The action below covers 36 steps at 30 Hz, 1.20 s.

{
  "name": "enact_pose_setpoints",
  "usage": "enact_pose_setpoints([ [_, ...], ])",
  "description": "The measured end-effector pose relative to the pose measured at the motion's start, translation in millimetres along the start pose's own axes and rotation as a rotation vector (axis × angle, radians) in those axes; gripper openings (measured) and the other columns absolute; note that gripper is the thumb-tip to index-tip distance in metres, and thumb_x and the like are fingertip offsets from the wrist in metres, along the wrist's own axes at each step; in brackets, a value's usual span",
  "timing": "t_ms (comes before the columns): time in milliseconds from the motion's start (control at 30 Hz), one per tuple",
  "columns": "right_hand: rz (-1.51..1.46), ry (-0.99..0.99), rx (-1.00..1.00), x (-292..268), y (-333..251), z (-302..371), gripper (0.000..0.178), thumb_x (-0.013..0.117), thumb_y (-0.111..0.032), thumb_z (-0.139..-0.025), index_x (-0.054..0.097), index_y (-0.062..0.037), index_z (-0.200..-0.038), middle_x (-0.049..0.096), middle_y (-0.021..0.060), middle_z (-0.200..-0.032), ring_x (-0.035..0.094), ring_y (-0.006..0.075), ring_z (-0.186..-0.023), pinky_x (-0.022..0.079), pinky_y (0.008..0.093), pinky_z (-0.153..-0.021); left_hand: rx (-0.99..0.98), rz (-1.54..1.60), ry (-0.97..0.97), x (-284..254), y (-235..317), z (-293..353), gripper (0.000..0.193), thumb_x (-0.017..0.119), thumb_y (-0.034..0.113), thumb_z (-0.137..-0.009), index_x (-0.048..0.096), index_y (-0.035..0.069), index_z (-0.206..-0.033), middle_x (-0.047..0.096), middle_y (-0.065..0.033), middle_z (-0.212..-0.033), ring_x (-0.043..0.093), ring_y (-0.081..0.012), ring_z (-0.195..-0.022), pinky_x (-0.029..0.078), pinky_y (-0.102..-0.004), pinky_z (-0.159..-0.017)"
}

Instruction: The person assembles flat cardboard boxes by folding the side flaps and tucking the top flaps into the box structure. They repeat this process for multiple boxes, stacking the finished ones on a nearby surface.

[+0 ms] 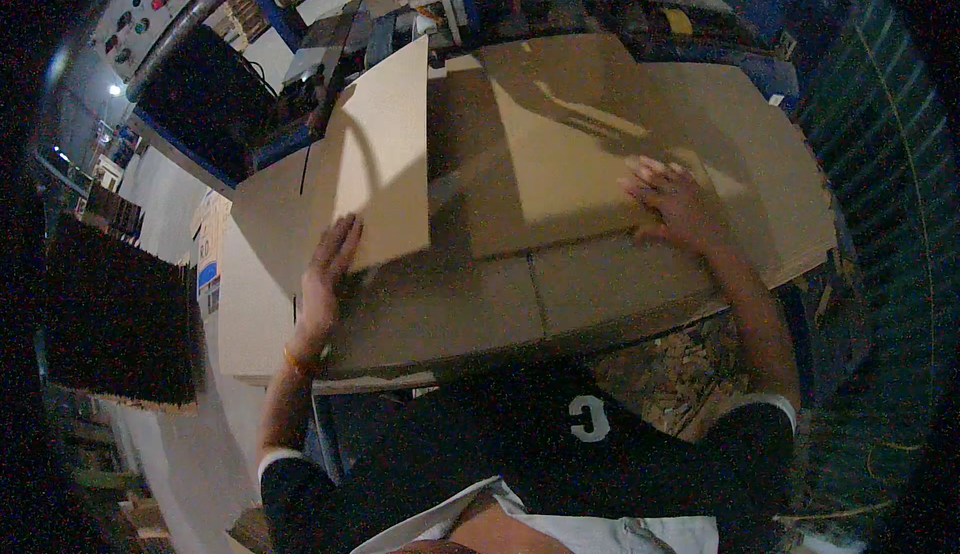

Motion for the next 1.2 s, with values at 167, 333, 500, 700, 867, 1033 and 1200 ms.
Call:
enact_pose_setpoints([
  [167, 0.104, 0.032, 0.080, 1, 37, -81, 0.075, 0.048, -0.065, -0.075, 0.038, -0.0224, -0.135, 0.034, 0.0087, -0.141, 0.027, 0.0304, -0.131, 0.020, 0.0467, -0.107, 0.101, -0.073, 0.182, 34, -58, -77, 0.050, 0.053, 0.007, -0.079, 0.047, 0.010, -0.128, 0.046, -0.0113, -0.130, 0.045, -0.0303, -0.118, 0.033, -0.0424, -0.101],
  [333, 0.010, 0.067, 0.439, 23, 79, -114, 0.068, 0.051, -0.058, -0.080, 0.039, -0.0199, -0.134, 0.034, 0.0125, -0.140, 0.034, 0.0344, -0.127, 0.020, 0.0442, -0.108, 0.050, -0.537, 0.292, 37, -71, -125, 0.059, 0.064, 0.006, -0.072, 0.046, 0.008, -0.128, 0.045, -0.0166, -0.129, 0.043, -0.0359, -0.118, 0.038, -0.0389, -0.094],
  [500, 0.008, 0.521, 0.479, -12, 88, 21, 0.062, 0.056, -0.049, -0.081, 0.044, -0.0143, -0.130, 0.039, 0.0166, -0.136, 0.037, 0.0350, -0.124, 0.024, 0.0448, -0.106, -0.275, -0.110, 0.569, -43, -60, -26, 0.065, 0.072, 0.023, -0.075, 0.042, -0.002, -0.127, 0.048, -0.0216, -0.125, 0.046, -0.0337, -0.113, 0.037, -0.0368, -0.094],
  [700, 0.079, 0.790, 1.232, 62, 136, 200, 0.078, 0.061, -0.043, -0.078, 0.029, -0.0029, -0.137, 0.030, 0.0230, -0.139, 0.033, 0.0393, -0.125, 0.028, 0.0433, -0.103, -1.084, -0.504, 0.594, -87, -126, 190, 0.046, 0.058, 0.034, -0.086, 0.054, -0.002, -0.114, 0.060, -0.0182, -0.098, 0.057, -0.0300, -0.081, 0.046, -0.0376, -0.068],
  [867, -0.291, 0.901, 1.270, 98, 183, 213, 0.082, 0.063, -0.046, -0.076, 0.028, -0.0039, -0.138, 0.032, 0.0227, -0.138, 0.035, 0.0363, -0.125, 0.032, 0.0423, -0.100, -1.186, -0.538, 0.714, -64, -146, 223, 0.064, 0.053, 0.048, -0.085, 0.050, -0.008, -0.116, 0.055, -0.0265, -0.107, 0.055, -0.0367, -0.092, 0.045, -0.0436, -0.078],
  [1033, -0.559, 1.435, 0.996, 33, 171, 211, 0.069, 0.065, -0.031, -0.079, 0.035, -0.0033, -0.135, 0.045, 0.0242, -0.128, 0.052, 0.0300, -0.110, 0.042, 0.0391, -0.089, -0.972, -0.047, 1.243, -96, -108, 196, 0.074, 0.054, 0.046, -0.084, 0.036, -0.013, -0.125, 0.042, -0.0256, -0.127, 0.044, -0.0358, -0.114, 0.034, -0.0422, -0.099],
  [1200, -1.046, 1.718, 0.785, -25, 186, 207, 0.050, 0.063, -0.010, -0.078, 0.044, 0.0015, -0.124, 0.052, 0.0175, -0.119, 0.054, 0.0266, -0.103, 0.043, 0.0375, -0.087, -0.695, 0.406, 1.647, -116, -122, 214, 0.074, 0.061, 0.039, -0.081, 0.031, -0.011, -0.128, 0.043, -0.0228, -0.125, 0.045, -0.0329, -0.115, 0.037, -0.0460, -0.098],
])
Point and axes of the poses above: each hand's wrist, its own z-axis away from the middle knuckle, its own x-axis out of the palm, y = z × x, the point moved 6 cm from there along -z, towards the middle knuckle
